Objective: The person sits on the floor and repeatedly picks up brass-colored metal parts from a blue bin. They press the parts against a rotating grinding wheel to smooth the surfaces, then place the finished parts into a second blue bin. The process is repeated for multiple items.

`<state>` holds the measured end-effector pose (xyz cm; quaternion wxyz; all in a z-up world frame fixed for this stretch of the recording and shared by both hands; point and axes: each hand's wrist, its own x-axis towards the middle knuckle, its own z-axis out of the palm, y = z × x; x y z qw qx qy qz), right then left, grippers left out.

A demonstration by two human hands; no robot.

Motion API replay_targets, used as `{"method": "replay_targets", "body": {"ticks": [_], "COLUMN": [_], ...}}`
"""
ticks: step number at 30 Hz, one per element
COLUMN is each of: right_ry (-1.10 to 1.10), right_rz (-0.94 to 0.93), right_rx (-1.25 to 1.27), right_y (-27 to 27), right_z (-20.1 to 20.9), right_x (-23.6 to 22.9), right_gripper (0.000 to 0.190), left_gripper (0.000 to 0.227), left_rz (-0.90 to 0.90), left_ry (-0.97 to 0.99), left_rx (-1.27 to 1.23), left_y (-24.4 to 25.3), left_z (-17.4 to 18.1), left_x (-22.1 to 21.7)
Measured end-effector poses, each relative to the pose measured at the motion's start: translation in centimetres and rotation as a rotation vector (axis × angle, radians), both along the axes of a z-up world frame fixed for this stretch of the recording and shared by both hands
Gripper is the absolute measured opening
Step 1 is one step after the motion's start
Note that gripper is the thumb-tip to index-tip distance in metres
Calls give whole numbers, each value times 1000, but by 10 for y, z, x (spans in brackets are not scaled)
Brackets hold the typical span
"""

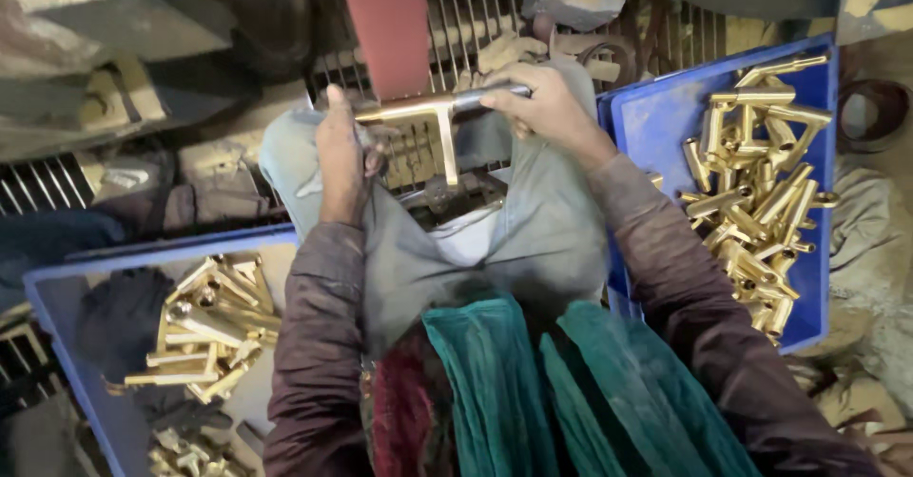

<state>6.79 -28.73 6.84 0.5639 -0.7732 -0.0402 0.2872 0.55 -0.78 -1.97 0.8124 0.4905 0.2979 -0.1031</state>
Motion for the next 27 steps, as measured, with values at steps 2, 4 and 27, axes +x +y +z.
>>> {"method": "replay_targets", "body": {"ticks": [2, 4, 27], "right_ry": [-324, -710, -481], "right_rz": [42, 93, 33], "right_rx": [-19, -55, 50], "right_y": [4, 8, 8], "right_z": [-3, -10, -34], "right_x": [-7, -12, -11], "right_gripper": [24, 26, 26], "left_gripper": [52, 51, 45], "left_rz": [17, 14, 41], "left_ry": [-26, -45, -70], "left_rx": [-9, 13, 90], "left_y": [2, 3, 3], "left_z": [8, 10, 21], "left_x": [-6, -6, -5]}}
